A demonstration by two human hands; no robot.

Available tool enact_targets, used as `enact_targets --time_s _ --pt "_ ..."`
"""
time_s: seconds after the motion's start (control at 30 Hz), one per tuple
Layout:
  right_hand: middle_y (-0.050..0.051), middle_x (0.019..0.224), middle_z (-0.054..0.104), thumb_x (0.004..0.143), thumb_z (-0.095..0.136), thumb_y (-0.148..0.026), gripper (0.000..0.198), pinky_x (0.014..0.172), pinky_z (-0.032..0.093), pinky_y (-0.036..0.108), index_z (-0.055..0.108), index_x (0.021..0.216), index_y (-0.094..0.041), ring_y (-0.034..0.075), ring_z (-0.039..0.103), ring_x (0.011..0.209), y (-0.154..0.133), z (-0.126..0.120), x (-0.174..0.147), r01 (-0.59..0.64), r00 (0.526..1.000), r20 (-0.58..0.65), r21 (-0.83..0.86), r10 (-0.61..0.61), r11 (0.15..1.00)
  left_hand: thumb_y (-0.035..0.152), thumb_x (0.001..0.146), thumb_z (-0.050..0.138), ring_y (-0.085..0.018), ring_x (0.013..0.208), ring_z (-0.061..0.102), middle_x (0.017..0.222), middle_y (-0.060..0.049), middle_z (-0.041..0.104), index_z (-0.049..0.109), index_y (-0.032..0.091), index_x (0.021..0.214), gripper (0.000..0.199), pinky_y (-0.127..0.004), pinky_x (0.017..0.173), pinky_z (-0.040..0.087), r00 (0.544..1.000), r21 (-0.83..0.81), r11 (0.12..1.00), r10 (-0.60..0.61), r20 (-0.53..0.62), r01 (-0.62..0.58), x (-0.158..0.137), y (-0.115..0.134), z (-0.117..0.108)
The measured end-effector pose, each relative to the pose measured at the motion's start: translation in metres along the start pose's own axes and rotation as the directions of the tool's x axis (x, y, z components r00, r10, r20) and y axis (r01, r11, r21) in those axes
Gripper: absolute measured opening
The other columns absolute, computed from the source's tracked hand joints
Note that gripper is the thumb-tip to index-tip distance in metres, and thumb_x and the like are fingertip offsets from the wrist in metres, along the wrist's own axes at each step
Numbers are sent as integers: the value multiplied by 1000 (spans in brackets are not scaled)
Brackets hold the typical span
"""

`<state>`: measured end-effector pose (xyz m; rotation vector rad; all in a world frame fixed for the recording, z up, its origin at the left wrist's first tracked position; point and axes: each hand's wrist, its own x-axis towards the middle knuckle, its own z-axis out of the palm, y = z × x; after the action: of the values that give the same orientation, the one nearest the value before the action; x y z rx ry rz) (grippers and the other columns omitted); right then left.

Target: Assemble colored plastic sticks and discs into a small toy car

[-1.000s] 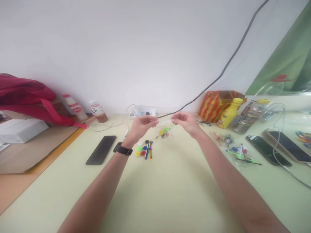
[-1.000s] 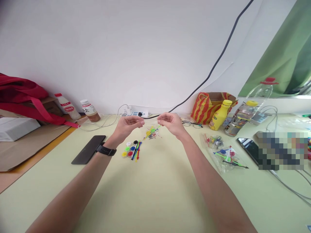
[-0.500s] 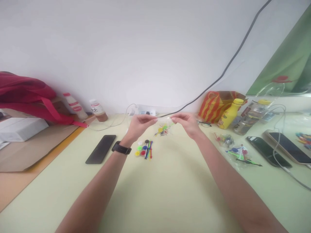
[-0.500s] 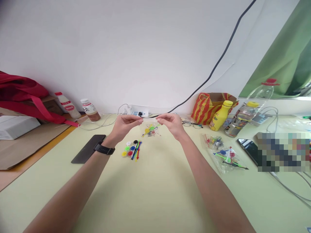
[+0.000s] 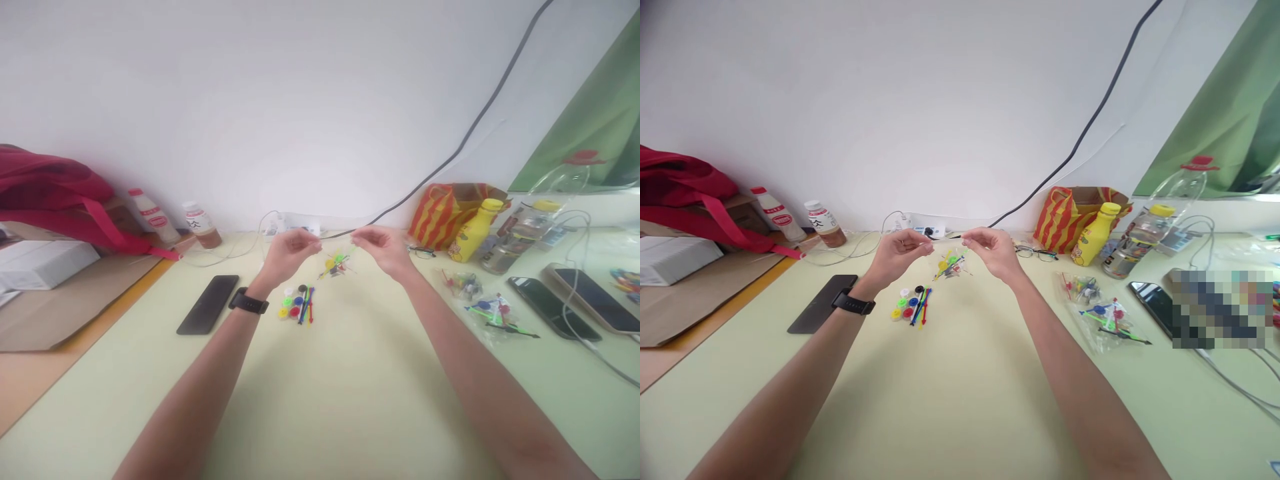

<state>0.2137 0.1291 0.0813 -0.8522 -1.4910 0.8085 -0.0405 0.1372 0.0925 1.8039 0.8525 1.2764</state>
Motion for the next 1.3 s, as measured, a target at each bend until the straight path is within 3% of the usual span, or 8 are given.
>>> enact_targets --time_s 0.13,0.27,0.4,0.53,0.7,0.83,1.07,1.3 --pt "6 94 82 73 88 -39 21 91 58 42 84 87 -25 25 75 92 -3 1 -1 -47 999 -14 125 49 991 35 78 86 -23 85 74 87 -10 79 84 20 92 21 -42 87 59 997 -132 991 -42 -65 33 1 -2 -2" --pt "5 91 82 75 86 -35 12 89 59 40 84 81 -25 24 74 89 -4 -2 -2 -30 999 -16 143 32 989 33 76 85 -25 86 75 85 -10 80 86 20 89 18 -43 89 60 992 -189 978 -102 -69 88 2 -4 -3" --pt "6 91 81 73 87 -37 20 85 59 39 83 85 -22 22 73 86 -4 -5 -1 -19 1000 24 83 18 996 37 76 88 -26 91 75 93 -11 81 85 19 90 24 -41 89 60 996 -76 995 -73 -53 69 0 0 -3" --pt "6 91 80 71 90 -40 33 84 60 37 82 95 -19 21 73 84 -2 -3 0 -17 999 37 2 17 1000 43 80 86 -25 93 75 102 -10 81 82 20 107 36 -40 90 60 1000 107 994 7 -16 -5 0 1 -2" --pt "8 97 79 84 80 -42 25 88 58 38 81 93 -19 22 73 90 -1 1 0 84 996 22 -142 -81 986 48 91 73 -24 91 74 97 -9 80 80 20 92 29 -38 88 59 996 273 958 81 27 -86 1 -3 1" --pt "7 98 80 85 80 -42 23 92 58 38 80 93 -20 22 74 93 -3 1 -1 122 992 20 -106 -121 987 47 90 75 -25 92 75 96 -10 80 79 19 96 29 -39 88 60 997 203 976 83 7 -83 1 -1 2" --pt "5 91 82 76 88 -38 19 89 61 38 82 86 -22 22 76 90 -9 3 -3 33 999 -14 155 -31 987 38 87 80 -25 83 77 85 -10 80 83 18 105 27 -41 84 62 997 -9 997 76 -30 -77 0 6 1" --pt "5 93 79 83 82 -35 12 87 58 37 83 85 -24 21 72 91 -16 1 -4 107 993 46 109 -113 988 27 86 78 -22 80 75 80 -7 79 84 19 90 11 -39 82 61 995 -64 994 84 -62 -88 0 8 0"
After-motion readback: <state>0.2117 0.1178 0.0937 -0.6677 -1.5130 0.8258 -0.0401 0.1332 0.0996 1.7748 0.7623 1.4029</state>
